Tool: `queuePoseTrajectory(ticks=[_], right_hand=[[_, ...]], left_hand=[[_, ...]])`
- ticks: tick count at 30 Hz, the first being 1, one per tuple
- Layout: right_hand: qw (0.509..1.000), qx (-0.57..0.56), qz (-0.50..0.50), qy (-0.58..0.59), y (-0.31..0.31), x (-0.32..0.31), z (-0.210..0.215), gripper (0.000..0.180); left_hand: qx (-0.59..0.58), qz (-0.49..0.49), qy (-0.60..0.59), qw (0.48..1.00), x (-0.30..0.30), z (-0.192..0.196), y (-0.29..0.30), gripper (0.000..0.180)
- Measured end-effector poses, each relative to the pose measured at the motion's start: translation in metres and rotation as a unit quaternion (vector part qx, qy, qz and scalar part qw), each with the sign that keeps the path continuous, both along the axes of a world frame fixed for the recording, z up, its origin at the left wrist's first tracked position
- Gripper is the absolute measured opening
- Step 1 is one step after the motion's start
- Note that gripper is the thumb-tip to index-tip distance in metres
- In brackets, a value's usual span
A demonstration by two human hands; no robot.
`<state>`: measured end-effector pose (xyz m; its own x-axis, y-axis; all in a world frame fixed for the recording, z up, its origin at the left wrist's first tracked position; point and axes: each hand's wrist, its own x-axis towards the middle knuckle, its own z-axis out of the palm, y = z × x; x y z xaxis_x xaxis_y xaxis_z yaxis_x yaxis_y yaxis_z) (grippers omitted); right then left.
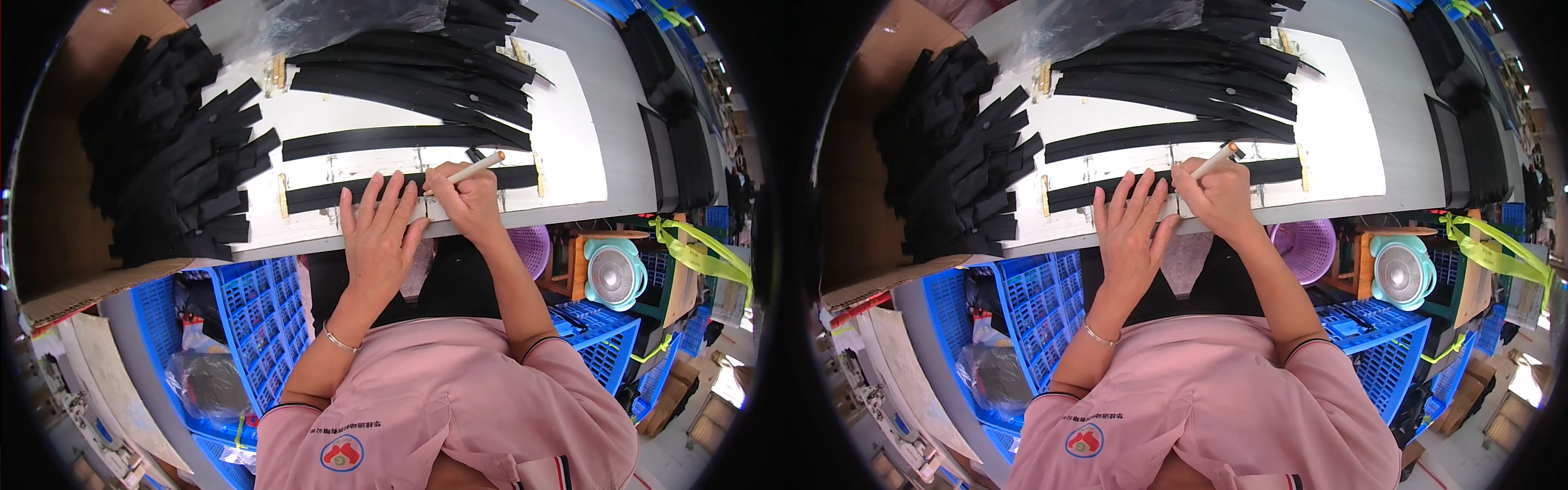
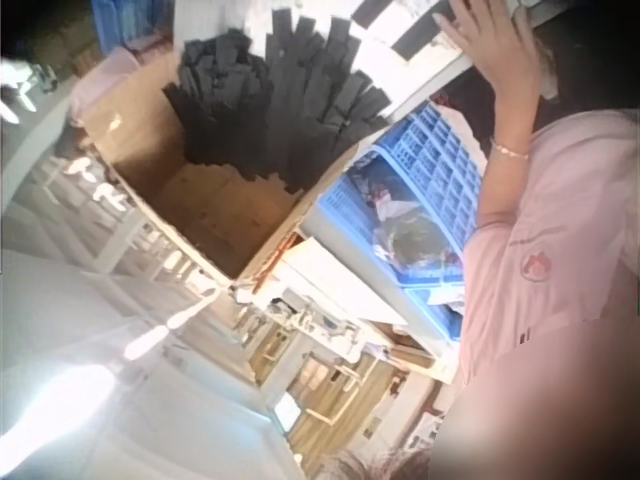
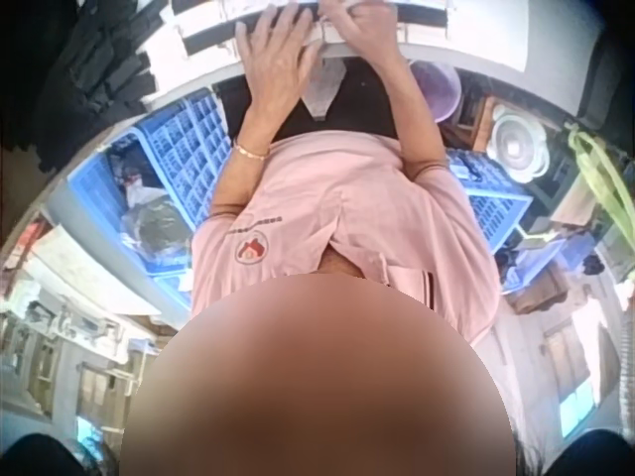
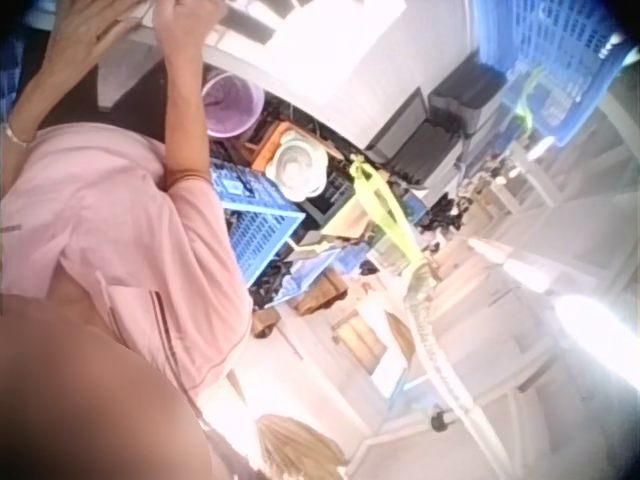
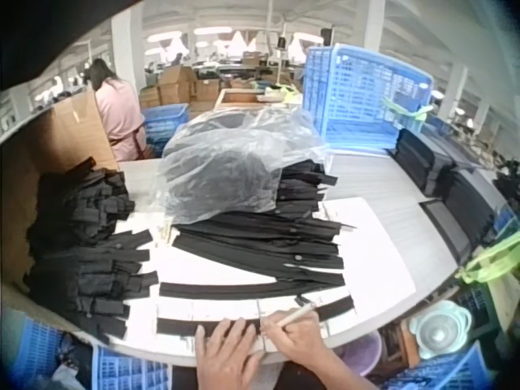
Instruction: Marking black fabric strips with a pen using a template board at a workbench.
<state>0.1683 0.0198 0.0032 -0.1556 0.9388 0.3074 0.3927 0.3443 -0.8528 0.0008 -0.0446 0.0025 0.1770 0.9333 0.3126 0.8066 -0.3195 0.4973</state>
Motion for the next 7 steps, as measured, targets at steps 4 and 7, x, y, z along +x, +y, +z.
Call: queuePoseTrajectory(ticks=[4, 7], right_hand=[[1.0, -0.011, 0.019, -0.01, 0.0, 0.003, 0.0, 0.022], [0.996, -0.016, 0.009, 0.093, -0.007, 0.015, 0.004, 0.021]], left_hand=[[0.005, 0.002, 0.011, 1.0, -0.001, -0.003, 0.0, 0.048], [0.021, 0.002, 0.016, 1.0, 0.0, -0.006, 0.0, 0.049]])
